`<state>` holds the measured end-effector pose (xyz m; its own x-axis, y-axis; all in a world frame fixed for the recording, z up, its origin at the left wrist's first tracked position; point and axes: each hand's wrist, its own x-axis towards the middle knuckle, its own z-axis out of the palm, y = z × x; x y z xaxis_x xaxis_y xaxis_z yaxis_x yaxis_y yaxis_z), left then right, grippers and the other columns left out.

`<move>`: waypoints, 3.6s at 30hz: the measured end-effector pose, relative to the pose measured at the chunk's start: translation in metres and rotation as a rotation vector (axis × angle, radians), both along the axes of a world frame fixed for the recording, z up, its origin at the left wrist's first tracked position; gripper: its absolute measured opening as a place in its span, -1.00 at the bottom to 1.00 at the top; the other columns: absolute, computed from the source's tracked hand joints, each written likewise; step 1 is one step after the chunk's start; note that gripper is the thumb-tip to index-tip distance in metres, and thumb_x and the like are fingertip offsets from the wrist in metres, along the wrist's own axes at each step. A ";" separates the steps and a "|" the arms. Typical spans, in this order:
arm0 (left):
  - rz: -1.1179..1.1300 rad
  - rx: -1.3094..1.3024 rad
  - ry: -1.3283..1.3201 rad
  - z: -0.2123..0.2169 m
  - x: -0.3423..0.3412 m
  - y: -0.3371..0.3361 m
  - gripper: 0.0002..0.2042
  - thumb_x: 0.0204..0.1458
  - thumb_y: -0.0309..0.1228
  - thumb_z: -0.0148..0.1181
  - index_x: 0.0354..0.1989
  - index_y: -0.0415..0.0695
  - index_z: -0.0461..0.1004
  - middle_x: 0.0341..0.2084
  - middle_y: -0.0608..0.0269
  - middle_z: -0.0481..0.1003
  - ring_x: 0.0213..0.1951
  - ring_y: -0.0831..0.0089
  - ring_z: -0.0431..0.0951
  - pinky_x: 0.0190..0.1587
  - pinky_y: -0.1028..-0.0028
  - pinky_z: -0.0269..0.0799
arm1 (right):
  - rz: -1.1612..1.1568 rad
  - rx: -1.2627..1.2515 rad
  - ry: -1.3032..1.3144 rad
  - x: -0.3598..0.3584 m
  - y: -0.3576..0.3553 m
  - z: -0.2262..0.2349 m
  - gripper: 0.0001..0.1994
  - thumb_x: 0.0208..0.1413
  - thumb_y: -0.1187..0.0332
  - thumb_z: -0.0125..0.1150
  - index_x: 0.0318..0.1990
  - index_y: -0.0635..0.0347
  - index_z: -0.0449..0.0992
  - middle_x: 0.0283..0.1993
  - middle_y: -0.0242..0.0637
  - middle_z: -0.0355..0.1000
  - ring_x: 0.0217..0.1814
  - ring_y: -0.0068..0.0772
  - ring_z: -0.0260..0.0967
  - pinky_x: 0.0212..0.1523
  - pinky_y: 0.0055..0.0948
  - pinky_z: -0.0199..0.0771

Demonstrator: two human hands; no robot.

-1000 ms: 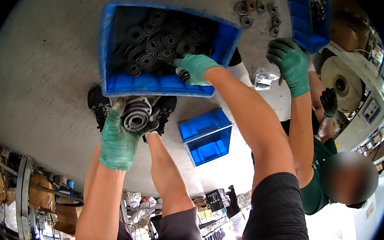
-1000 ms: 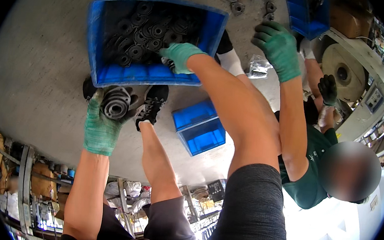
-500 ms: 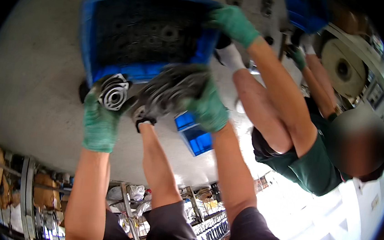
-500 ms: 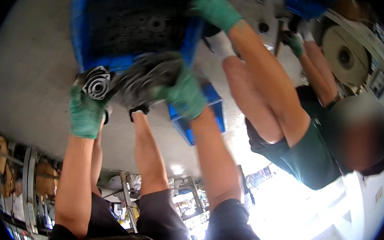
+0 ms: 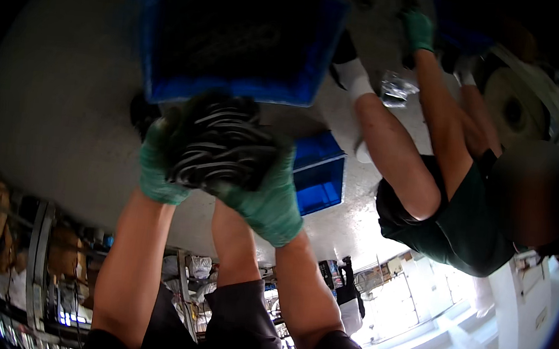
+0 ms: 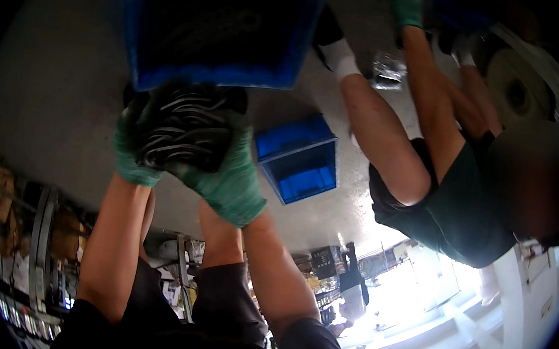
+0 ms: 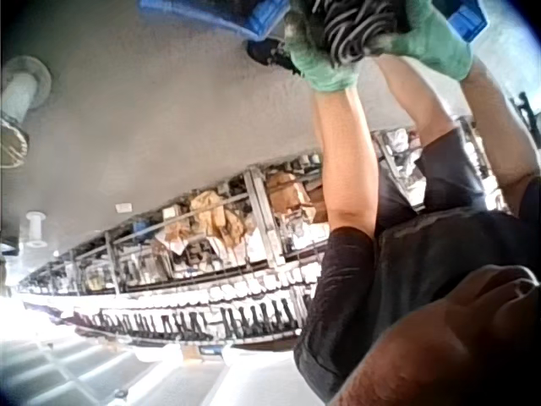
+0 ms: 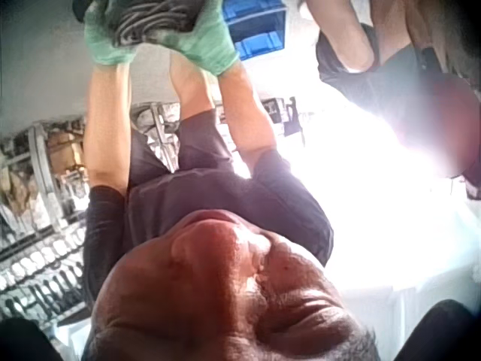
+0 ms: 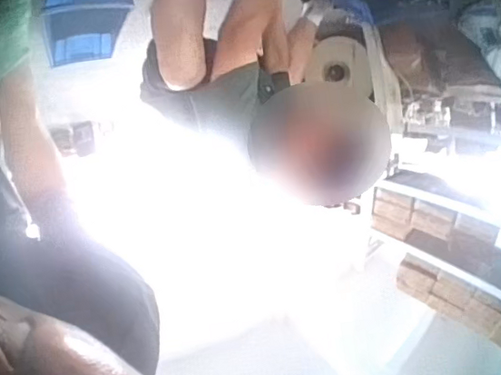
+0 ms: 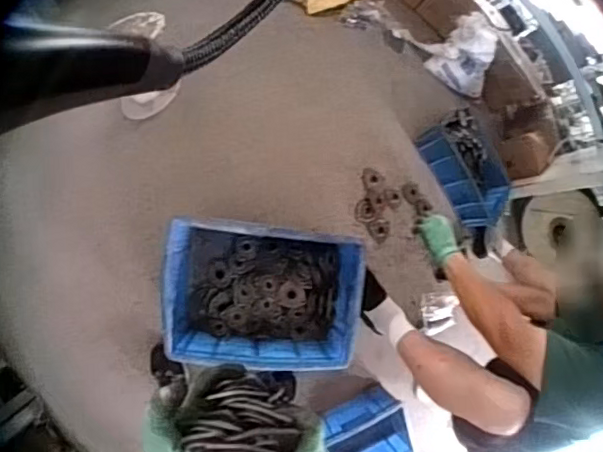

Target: The person picks up metal rings and washers from blue bins and places them onto a metal rack with black circular fixtures. They handle the parts by hand, stacking them in the fixtures and occasionally moving between bins and the rack.

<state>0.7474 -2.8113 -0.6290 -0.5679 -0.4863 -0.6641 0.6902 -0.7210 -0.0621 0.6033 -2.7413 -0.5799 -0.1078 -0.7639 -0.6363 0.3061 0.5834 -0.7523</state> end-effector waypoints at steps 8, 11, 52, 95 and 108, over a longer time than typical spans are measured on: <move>-0.100 -0.050 -0.014 0.008 0.000 0.001 -0.04 -0.08 0.07 0.42 0.39 -0.32 0.19 0.25 -0.20 0.36 0.23 -0.04 0.47 0.21 0.10 0.56 | 0.075 0.005 0.163 0.000 0.001 0.010 0.13 -0.13 0.35 0.63 0.47 0.09 -0.18 0.27 -0.01 0.29 0.25 -0.14 0.42 0.14 -0.17 0.65; -0.165 -0.076 -0.008 0.006 0.002 0.004 -0.04 -0.13 -0.05 0.50 0.42 -0.25 0.19 0.26 -0.18 0.35 0.25 0.00 0.47 0.20 0.14 0.57 | 0.158 0.073 0.287 -0.004 0.000 0.018 0.15 -0.17 0.26 0.67 0.49 0.11 -0.11 0.27 0.00 0.28 0.24 -0.11 0.44 0.13 -0.17 0.65; 0.089 0.060 0.304 -0.023 0.019 0.024 -0.31 0.19 -0.04 0.16 0.40 -0.22 0.26 0.34 -0.04 0.33 0.32 0.08 0.37 0.36 0.10 0.34 | 0.342 0.504 0.716 -0.098 -0.044 -0.070 -0.53 0.28 0.19 0.21 0.25 0.24 0.42 0.07 -0.09 0.55 -0.06 -0.35 0.54 -0.01 -0.38 0.52; -0.001 0.044 0.210 -0.008 0.037 -0.023 -0.23 -0.04 -0.06 0.48 0.26 -0.29 0.35 0.20 -0.13 0.43 0.19 0.10 0.51 0.29 0.16 0.44 | 1.835 -0.273 1.255 -0.043 -0.203 -0.247 -0.40 0.10 0.56 0.18 0.33 -0.12 0.40 0.30 -0.22 0.37 0.33 -0.03 0.36 0.26 -0.15 0.46; -0.023 0.041 0.249 -0.009 0.032 -0.021 -0.22 -0.03 -0.01 0.47 0.26 -0.27 0.34 0.25 -0.08 0.38 0.24 0.13 0.46 0.32 0.16 0.39 | 1.833 -0.255 1.239 -0.016 -0.196 -0.266 -0.51 0.18 0.41 0.17 0.27 -0.28 0.46 0.37 -0.18 0.31 0.38 0.01 0.32 0.38 0.02 0.28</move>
<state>0.7794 -2.8319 -0.6377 -0.7272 -0.4467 -0.5212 0.6332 -0.7297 -0.2580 0.5869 -2.9374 -0.8458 0.4557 -0.5006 -0.7360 -0.8381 -0.5200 -0.1652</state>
